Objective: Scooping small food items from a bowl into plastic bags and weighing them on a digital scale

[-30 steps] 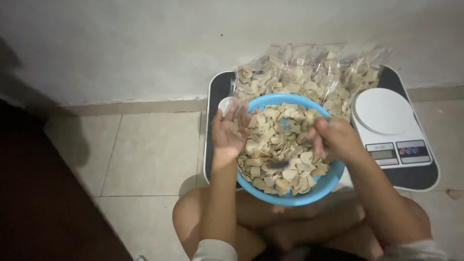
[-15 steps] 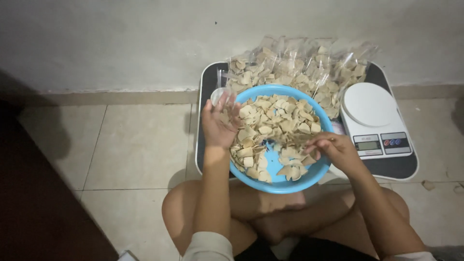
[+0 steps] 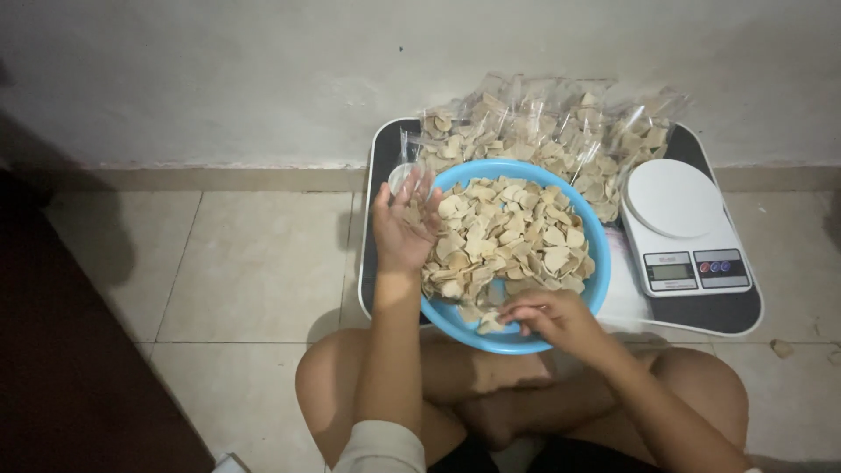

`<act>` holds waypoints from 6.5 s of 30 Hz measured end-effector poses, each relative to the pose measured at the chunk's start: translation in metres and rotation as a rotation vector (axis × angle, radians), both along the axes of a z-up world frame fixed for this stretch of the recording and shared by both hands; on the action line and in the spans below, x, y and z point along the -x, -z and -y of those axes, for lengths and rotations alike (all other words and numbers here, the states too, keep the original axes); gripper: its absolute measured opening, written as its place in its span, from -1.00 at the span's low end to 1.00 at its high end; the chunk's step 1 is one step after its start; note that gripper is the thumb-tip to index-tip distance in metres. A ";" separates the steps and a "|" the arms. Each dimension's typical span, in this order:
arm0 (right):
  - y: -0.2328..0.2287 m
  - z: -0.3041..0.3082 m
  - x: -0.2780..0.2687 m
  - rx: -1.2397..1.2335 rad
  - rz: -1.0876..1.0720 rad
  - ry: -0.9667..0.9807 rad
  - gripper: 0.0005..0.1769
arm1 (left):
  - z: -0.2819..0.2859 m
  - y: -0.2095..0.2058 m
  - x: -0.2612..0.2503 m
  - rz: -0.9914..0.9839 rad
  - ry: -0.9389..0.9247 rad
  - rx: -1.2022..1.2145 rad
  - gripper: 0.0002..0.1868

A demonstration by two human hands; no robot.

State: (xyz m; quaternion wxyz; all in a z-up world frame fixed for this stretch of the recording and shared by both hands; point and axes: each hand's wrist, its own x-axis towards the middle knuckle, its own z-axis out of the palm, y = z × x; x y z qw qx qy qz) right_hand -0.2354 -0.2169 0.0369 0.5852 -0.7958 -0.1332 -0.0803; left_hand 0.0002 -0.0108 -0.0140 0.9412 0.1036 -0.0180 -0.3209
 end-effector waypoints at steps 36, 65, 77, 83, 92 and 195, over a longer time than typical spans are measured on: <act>-0.070 0.155 -0.060 0.273 -0.299 -0.007 -0.66 | 0.006 -0.015 0.007 -0.021 0.012 -0.019 -0.33; -0.040 0.110 -0.079 -0.017 -0.084 0.176 -0.74 | 0.003 -0.014 0.014 -0.004 -0.030 -0.133 -0.36; -0.029 0.060 -0.202 -0.866 -0.103 0.535 -0.38 | 0.007 -0.016 0.019 -0.003 -0.080 -0.276 -0.36; 0.002 0.076 -0.208 -0.700 0.062 0.839 -0.41 | 0.005 -0.019 0.014 -0.013 -0.040 -0.301 -0.38; 0.025 0.110 -0.187 -0.294 0.522 0.873 -0.37 | 0.007 -0.008 0.013 0.027 -0.035 -0.366 -0.35; -0.006 0.065 -0.170 -0.184 0.354 0.579 -0.48 | 0.014 -0.024 0.025 0.013 -0.132 -0.454 -0.39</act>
